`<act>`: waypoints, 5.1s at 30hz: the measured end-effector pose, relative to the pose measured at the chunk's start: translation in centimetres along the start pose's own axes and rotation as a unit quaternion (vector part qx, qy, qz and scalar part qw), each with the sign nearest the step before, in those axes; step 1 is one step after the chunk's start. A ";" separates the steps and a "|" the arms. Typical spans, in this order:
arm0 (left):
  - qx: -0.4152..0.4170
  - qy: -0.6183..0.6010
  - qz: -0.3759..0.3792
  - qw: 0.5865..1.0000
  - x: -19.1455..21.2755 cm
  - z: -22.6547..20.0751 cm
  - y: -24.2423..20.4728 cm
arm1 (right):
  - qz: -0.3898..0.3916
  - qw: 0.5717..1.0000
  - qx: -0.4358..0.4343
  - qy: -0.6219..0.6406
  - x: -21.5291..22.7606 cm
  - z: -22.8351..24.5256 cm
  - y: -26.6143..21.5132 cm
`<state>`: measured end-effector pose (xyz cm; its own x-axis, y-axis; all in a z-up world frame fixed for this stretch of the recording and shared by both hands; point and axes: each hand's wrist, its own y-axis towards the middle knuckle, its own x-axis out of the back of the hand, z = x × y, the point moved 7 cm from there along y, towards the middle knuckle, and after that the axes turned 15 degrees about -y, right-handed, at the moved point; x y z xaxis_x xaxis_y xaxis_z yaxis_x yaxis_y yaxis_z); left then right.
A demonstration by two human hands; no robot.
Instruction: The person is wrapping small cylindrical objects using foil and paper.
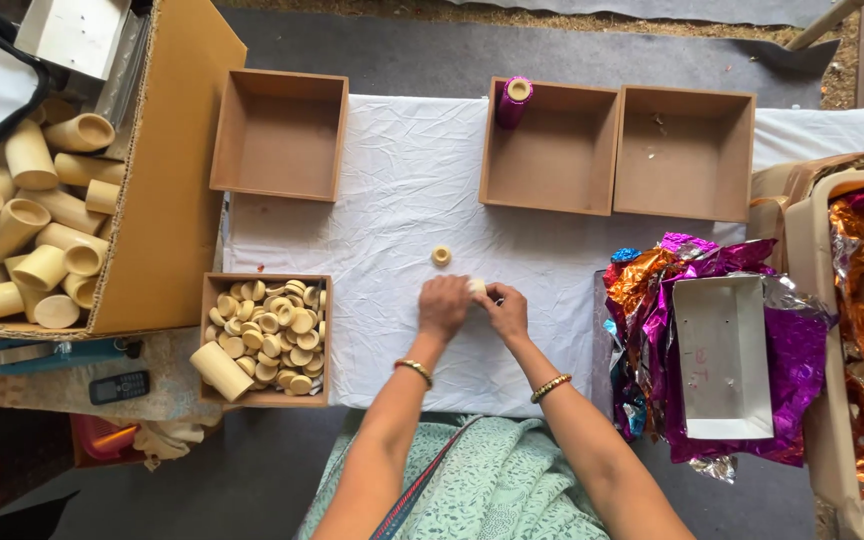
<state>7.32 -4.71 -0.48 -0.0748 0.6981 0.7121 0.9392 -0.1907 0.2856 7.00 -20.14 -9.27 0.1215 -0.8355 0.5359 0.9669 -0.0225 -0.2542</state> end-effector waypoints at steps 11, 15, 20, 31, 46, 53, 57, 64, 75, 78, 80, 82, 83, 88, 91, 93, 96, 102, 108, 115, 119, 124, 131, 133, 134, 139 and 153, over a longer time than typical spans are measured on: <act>-0.077 -0.100 0.078 0.989 -0.6 0.0 1.0 | -0.124 0.970 0.138 -0.157 2.9 3.3 -2.1; -0.023 -0.128 0.050 0.990 2.1 2.4 -0.1 | -0.098 0.972 0.145 -0.159 3.2 4.9 -2.4; -0.029 -0.022 -0.019 0.999 5.6 -1.0 0.2 | -0.054 0.996 0.011 -0.065 1.9 0.9 -0.8; 0.023 -0.007 0.034 0.999 0.0 -3.4 0.5 | -0.070 0.997 -0.035 0.028 0.1 -0.7 -1.2; 0.025 0.039 0.120 0.992 -0.8 -0.9 0.4 | -0.041 0.994 -0.040 0.097 -0.4 -0.9 -0.8; -0.077 0.028 0.112 0.990 -1.3 -2.3 -0.1 | -0.111 0.992 -0.039 -0.044 0.5 -2.4 -1.5; -0.027 0.090 0.070 0.993 1.4 2.1 -3.4 | -0.053 0.998 0.002 0.020 1.7 1.5 -1.6; -0.017 0.076 0.076 0.994 -1.5 -0.7 -0.7 | -0.008 0.993 -0.099 0.062 -0.5 -1.4 0.6; -0.022 -0.054 0.101 0.993 2.3 1.1 -0.3 | -0.037 0.997 -0.064 0.017 2.2 -1.5 0.1; 0.000 -0.043 0.031 0.999 1.7 0.3 -0.1 | 0.022 0.992 -0.089 0.081 1.6 -0.6 0.2; -0.004 -0.013 0.025 1.000 -0.1 -1.3 1.0 | -0.004 0.992 -0.079 0.098 0.8 -1.7 0.5; -0.005 0.016 0.015 1.000 -1.7 -2.5 2.3 | -0.028 0.991 -0.066 0.111 0.2 -2.7 0.7; -0.027 0.014 0.051 0.998 -2.9 -3.2 2.6 | -0.048 0.994 -0.062 0.072 0.0 -3.3 0.5; -0.078 0.012 0.097 0.992 -2.1 -3.8 2.2 | -0.095 0.991 -0.078 -0.049 1.1 -3.0 -0.6; -0.067 0.033 0.095 0.993 0.9 -2.2 0.7 | -0.092 0.995 -0.025 -0.023 2.0 -0.1 -1.8; -0.034 0.002 0.095 0.995 2.6 -0.4 -0.4 | -0.058 0.997 -0.040 -0.006 2.2 0.3 -1.9; -0.064 0.017 0.033 0.997 4.7 -0.5 -1.4 | -0.002 0.998 -0.067 0.007 2.2 0.8 -1.1; 0.011 -0.020 0.050 0.998 -0.2 -1.2 0.4 | -0.017 0.989 -0.068 0.132 0.1 -1.6 0.8; -0.061 0.019 0.069 0.996 -2.1 -4.0 1.6 | -0.072 0.991 -0.085 -0.076 2.0 -2.0 -0.7; -0.016 0.035 0.044 0.998 1.7 0.1 -2.4 | -0.047 0.996 -0.019 -0.074 3.1 0.9 -1.2; 0.017 0.005 0.008 1.000 1.2 -0.8 -1.7 | 0.016 0.995 -0.080 0.050 0.7 -0.8 -0.3; 0.082 0.019 0.029 0.996 -0.5 -2.7 0.2 | 0.004 0.975 -0.095 0.202 -0.3 -2.3 -0.4; -0.063 0.052 0.115 0.990 0.1 -1.9 -2.1 | -0.001 0.998 -0.060 0.027 1.5 -2.0 -1.6; -0.079 0.049 0.100 0.991 0.8 -1.3 -2.5 | 0.018 0.997 -0.076 0.020 1.5 -1.8 -1.7; -0.064 0.029 0.105 0.992 0.9 -1.0 -2.6 | 0.014 0.998 -0.063 0.025 1.6 -1.7 -1.7; 0.136 -0.052 0.073 0.987 -2.6 2.3 -2.8 | -0.043 0.993 -0.034 0.102 2.1 1.6 -2.7; 0.523 -0.497 0.074 0.689 -8.7 4.4 -7.5 | -0.100 0.978 0.181 0.018 6.1 10.6 -1.9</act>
<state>2.39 -6.32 -11.70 -0.1745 0.9513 -0.2542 0.6783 -0.0710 -0.7313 8.26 -19.39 3.06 -0.0809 -0.8536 0.5147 0.9875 0.0016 0.1579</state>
